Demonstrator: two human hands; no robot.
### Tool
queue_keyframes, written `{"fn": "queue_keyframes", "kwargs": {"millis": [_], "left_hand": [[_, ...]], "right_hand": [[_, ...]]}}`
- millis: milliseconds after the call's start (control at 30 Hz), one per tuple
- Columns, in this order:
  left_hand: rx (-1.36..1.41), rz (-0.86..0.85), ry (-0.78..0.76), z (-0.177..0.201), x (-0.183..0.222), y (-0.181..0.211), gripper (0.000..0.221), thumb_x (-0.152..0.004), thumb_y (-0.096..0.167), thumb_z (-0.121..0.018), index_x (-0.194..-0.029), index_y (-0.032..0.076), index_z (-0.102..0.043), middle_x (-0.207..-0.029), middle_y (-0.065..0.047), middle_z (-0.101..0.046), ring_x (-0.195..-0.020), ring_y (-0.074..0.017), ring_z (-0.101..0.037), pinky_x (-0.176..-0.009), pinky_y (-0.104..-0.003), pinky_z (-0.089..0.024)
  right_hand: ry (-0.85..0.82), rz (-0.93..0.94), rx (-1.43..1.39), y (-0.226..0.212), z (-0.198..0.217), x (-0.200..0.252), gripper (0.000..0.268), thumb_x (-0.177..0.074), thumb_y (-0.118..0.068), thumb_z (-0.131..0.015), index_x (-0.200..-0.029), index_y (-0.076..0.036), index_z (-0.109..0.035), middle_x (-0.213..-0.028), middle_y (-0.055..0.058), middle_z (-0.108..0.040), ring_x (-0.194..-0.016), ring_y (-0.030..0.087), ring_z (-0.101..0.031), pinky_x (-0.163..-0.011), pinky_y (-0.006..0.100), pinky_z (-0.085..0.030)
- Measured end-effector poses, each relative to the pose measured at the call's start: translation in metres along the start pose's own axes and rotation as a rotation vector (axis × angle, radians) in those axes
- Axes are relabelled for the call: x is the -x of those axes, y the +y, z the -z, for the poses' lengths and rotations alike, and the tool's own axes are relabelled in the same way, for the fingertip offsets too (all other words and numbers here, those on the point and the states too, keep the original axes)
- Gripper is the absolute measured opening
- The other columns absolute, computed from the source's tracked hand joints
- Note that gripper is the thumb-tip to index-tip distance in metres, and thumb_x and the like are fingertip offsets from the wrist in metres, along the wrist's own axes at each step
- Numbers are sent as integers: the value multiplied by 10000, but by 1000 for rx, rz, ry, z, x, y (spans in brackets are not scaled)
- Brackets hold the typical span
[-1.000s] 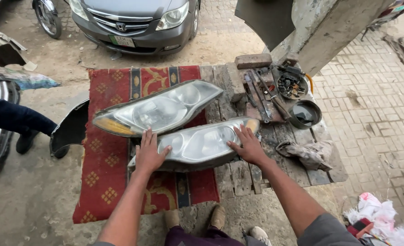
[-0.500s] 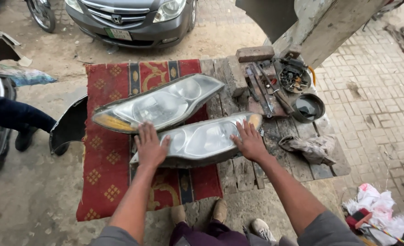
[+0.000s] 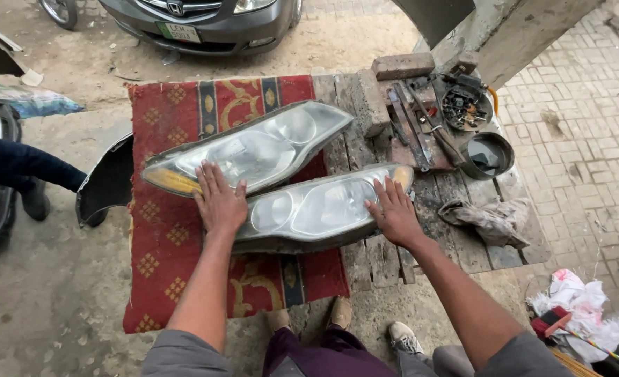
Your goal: Inspecting and rubbing the surfaces of car headlights by hand on a workbench
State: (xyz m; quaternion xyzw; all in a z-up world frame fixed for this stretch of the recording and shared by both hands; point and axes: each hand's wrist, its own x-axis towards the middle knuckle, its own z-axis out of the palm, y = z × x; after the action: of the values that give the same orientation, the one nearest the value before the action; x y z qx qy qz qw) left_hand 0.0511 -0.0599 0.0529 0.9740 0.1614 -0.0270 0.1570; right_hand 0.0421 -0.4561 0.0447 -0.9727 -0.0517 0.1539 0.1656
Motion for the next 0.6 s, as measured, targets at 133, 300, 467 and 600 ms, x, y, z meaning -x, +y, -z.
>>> {"fn": "queue_keyframes", "kwargs": {"millis": [133,300,467,600], "left_hand": [[43,-42,68,-9,-2,31,884,-1027,541,-458,-1638,-16,-147,-1715,-240,-100,-1597,-391,-41,-1250,-644,-129],[-100,-311,-235,-10,9,103,807,-1069,616,-230,-1644,52,-189,-1730,-152,-127,-1609,-314,-32,-1274,-590,-25],[-189,-449,-370,-54,-5,106,833,-1035,719,-55,-1644,175,-226,-1738,-3,-107,-1607,-215,-26,-1294,-533,-8],[-270,-459,-337,-9,7,88,705,-1062,653,-97,-1637,275,-250,-1740,79,-94,-1609,-217,8,-1293,-542,-53]], "right_hand": [[6,-19,-18,-6,3,0,678,-1087,-614,-282,-1663,-269,-188,-1723,86,-129,-1573,370,-114,-1251,572,-170],[-17,-31,-37,-13,12,4,688,-1077,-623,-298,-1661,-278,-182,-1723,77,-118,-1576,358,-101,-1258,567,-159],[-25,-28,-53,-11,9,5,692,-1070,-641,-292,-1662,-301,-180,-1725,62,-112,-1577,348,-93,-1260,559,-145],[-15,-31,-67,-7,8,3,683,-1073,-635,-295,-1662,-308,-184,-1727,56,-112,-1577,342,-95,-1260,552,-140]]}}
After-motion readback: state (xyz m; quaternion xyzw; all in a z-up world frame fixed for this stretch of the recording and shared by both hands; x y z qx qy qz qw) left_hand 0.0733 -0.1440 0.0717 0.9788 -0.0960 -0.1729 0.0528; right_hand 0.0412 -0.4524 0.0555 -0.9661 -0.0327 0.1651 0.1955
